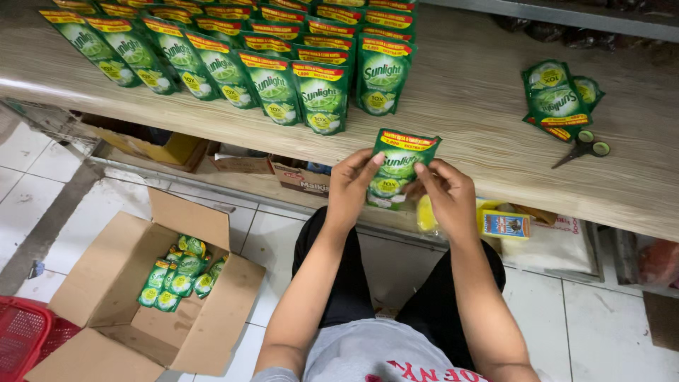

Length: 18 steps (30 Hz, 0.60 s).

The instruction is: The person organizes sachets of dishwashing liquid on a wooden shelf by taking them out of a cardboard box and arranging them into rows.

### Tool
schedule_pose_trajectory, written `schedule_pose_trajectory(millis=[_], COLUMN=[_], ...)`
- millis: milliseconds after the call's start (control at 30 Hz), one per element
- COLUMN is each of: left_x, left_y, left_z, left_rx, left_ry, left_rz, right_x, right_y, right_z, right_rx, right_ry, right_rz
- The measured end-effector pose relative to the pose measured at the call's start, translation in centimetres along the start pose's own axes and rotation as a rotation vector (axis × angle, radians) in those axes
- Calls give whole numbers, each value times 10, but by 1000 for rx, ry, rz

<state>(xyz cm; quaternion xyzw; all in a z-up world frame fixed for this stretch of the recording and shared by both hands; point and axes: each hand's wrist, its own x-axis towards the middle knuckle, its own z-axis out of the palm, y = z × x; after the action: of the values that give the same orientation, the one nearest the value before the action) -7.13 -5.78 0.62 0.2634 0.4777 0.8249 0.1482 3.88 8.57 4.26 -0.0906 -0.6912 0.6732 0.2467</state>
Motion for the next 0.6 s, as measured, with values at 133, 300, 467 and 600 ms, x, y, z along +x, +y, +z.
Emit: schedule_pose_trajectory(millis=[133,300,467,600], left_x=[10,14,7,4], left_y=[14,25,9,0], left_z=[-4,-15,-24,-29], left_rx=[47,271,295,296], left_ry=[56,183,167,144], left_rz=[74,139,101,104], right_x=[21,85,126,129], right_y=[-2,14,43,56], right_z=[8,17,30,42], right_rx=[-107,-126,-312,-469], right_ry=[81,140,79,136], right_rz=[-53,-236,-299,-300])
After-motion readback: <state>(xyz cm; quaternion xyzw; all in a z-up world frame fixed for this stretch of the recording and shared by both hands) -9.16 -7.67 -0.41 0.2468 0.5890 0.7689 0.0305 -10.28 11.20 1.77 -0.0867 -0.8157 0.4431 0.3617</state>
